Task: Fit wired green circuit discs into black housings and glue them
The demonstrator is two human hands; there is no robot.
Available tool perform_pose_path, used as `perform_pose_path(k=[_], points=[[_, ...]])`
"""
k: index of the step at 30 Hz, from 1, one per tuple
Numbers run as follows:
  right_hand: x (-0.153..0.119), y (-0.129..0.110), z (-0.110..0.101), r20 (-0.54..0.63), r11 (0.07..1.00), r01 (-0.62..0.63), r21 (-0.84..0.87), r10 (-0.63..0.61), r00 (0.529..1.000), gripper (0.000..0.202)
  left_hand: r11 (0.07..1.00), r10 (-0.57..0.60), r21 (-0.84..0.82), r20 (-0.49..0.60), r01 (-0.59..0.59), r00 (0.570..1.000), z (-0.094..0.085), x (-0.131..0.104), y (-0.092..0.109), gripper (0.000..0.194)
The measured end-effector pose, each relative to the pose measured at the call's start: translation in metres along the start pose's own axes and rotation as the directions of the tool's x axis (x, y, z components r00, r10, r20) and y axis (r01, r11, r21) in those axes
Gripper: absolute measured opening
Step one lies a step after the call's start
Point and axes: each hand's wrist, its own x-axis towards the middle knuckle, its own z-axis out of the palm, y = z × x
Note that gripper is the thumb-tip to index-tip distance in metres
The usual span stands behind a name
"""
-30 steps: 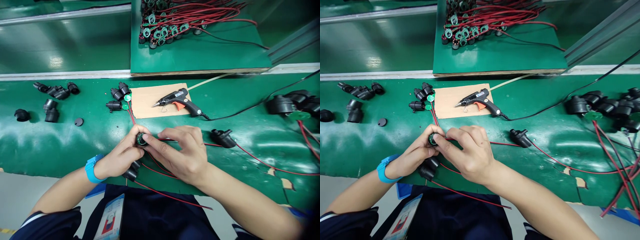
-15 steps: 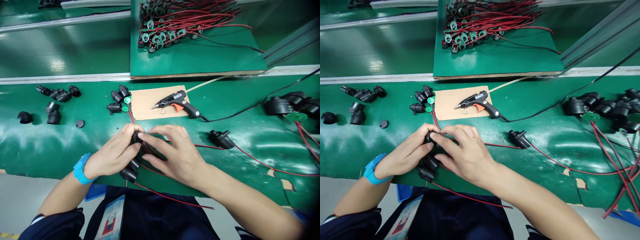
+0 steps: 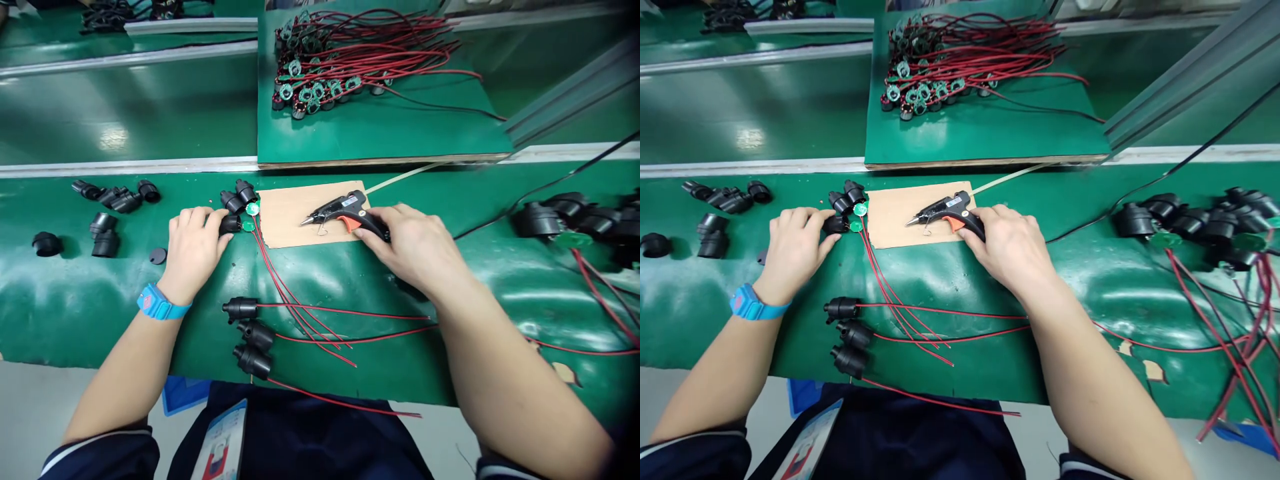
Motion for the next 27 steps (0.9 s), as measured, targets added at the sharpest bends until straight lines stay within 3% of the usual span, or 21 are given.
perform_pose_path(k=[4, 7, 12, 17, 23, 27], points=[[0.001, -0.003, 0.002, -0.048, 0.988, 0.017, 0.156, -0.01, 0.999, 0.025, 0.98, -0.056, -0.19, 0.011, 0.057, 0.998, 0.006, -0.004, 0.0, 0.026], [-0.001, -0.014, -0.01, 0.013, 0.943, -0.031, 0.331, 0.028, 1.0, 0.028, 0.893, -0.106, -0.437, 0.02, 0.104, 0.994, 0.002, -0.01, 0.008, 0.03], [-0.006, -0.044, -0.037, 0.026, 0.852, -0.052, 0.521, 0.045, 0.999, 0.038, 0.8, -0.059, -0.6, -0.1, -0.013, 0.993, -0.01, -0.019, 0.025, 0.051], [-0.008, -0.065, -0.044, -0.172, 0.881, 0.032, 0.472, 0.056, 0.983, 0.049, 0.769, 0.038, -0.628, -0.149, -0.124, 0.988, -0.018, -0.025, 0.04, 0.036], [-0.011, -0.075, -0.045, -0.285, 0.947, 0.081, 0.31, 0.011, 0.959, 0.048, 0.767, 0.005, -0.636, -0.132, -0.089, 0.991, -0.02, -0.032, 0.053, 0.027], [-0.013, -0.076, -0.046, -0.309, 0.972, 0.095, 0.216, -0.024, 0.951, 0.042, 0.786, -0.025, -0.616, -0.125, -0.057, 0.992, -0.022, -0.034, 0.057, 0.032]])
